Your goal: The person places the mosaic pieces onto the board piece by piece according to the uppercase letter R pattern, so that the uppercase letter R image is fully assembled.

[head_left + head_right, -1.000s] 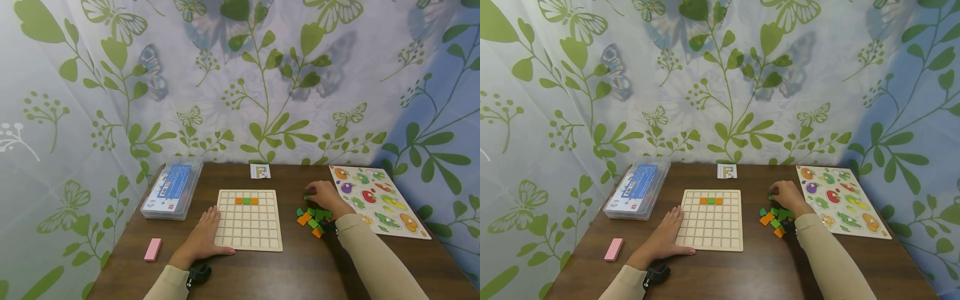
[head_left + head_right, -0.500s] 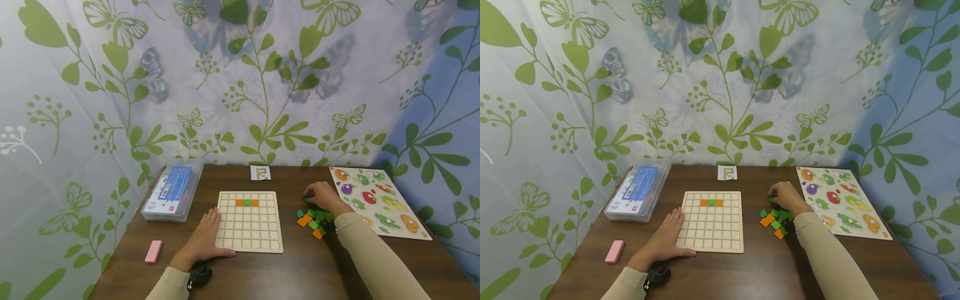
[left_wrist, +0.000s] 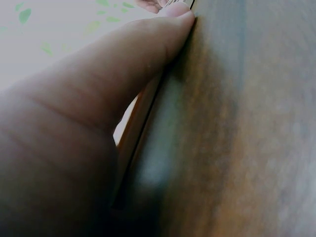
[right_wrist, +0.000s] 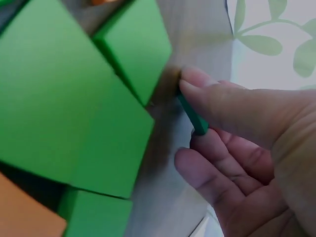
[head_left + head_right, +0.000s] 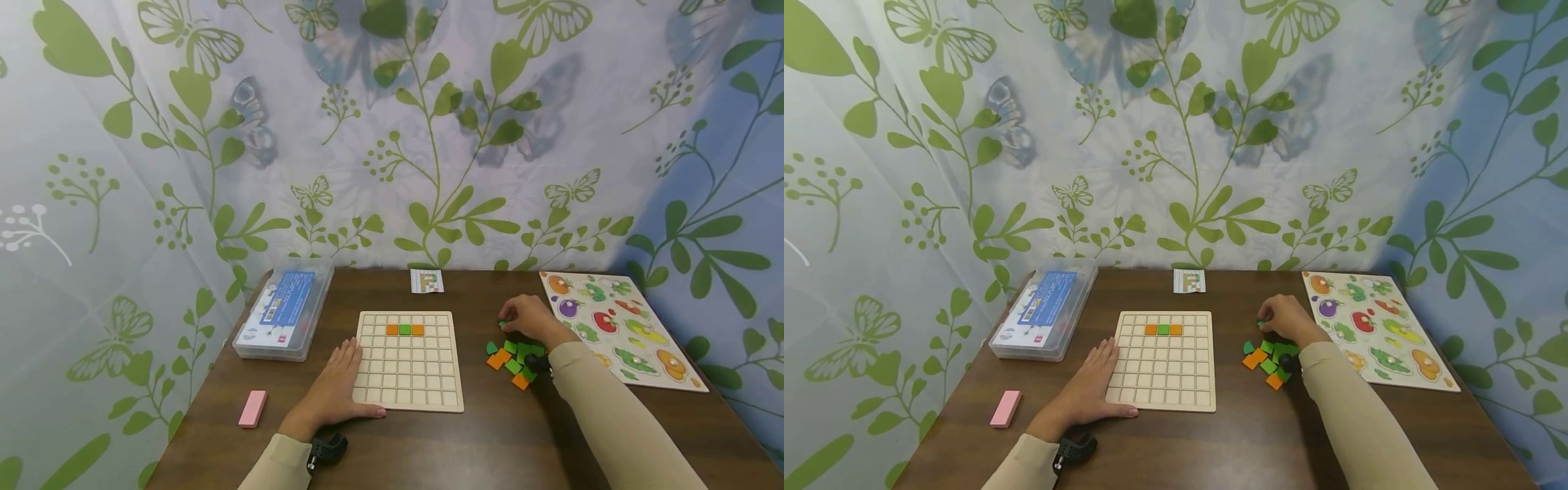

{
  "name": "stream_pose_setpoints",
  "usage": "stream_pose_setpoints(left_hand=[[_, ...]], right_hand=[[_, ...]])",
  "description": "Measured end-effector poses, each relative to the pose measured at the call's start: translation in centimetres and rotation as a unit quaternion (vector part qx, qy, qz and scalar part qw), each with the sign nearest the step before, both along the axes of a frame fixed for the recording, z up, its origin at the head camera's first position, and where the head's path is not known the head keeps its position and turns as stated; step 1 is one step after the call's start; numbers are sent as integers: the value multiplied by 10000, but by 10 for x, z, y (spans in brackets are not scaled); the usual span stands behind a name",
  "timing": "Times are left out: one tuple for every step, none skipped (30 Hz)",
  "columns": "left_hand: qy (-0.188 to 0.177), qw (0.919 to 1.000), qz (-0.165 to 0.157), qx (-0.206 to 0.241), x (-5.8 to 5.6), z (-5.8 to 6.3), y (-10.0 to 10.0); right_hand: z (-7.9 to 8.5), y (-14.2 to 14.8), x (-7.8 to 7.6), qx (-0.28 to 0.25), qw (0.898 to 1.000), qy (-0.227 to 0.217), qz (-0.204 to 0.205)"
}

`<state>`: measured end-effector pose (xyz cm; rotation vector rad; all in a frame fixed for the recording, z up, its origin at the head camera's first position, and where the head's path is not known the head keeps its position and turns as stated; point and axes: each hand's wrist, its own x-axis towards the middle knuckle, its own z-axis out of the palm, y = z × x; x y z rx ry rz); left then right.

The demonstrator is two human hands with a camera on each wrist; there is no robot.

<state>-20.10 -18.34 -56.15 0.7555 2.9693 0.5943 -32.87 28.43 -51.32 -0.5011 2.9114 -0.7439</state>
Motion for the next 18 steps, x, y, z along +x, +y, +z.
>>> stream_pose_setpoints(left_hand=[[-1,10000,6,20,0,-1,0],[7,10000,8,29,0,-1,-1],[5,10000,10,14,0,-1,-1],[14,10000,9,20,0,-2,-1],[22,10000,5,17,-1,-2,-1],[29,10000,5,7,0,-2,-1],[33,10000,1,-2,0,-2,-1],[49,10000,-4,-12,-1,-2,-1],[62,10000,-3,-17,-1,-2,-1],[62,10000,-4,-13,-1,-2,-1],[65,10000,-4,-8,-1,-2,-1],[72,10000,-4,-6,-1,-3,-1],[65,10000,-3,-9,-1,-2,-1],[69,10000,-1,-13,-1,-2,-1],[67,10000,-1,-25,-1,-2,-1],[63,10000,-4,-36,0,-2,-1],[65,10000,-3,-46,0,-2,-1],[67,10000,-7,-59,0,-1,-1]], right_hand=[[0,0,-1,-38,10000,-32,19],[1,1,-2,-74,9999,-67,27],[1,2,-2,-114,9999,-125,7],[1,2,-3,-131,9998,-166,-16],[1,3,-4,-147,9997,-206,-21],[1,4,-5,-164,9995,-259,-22],[1,4,-6,-183,9993,-313,-18],[1,5,-6,-198,9992,-358,-24],[1,5,-7,-221,9989,-407,-29],[1,5,-7,-236,9988,-423,-9],[1,5,-7,-258,9987,-437,3],[1,5,-6,-272,9987,-428,34],[2,4,-5,-287,9987,-413,40],[3,3,-4,-307,9987,-400,26],[3,2,-3,-326,9988,-375,5],[4,1,-2,-337,9989,-327,-14],[4,0,-1,-359,9989,-286,-34],[4,-2,1,-391,9989,-259,-54]])
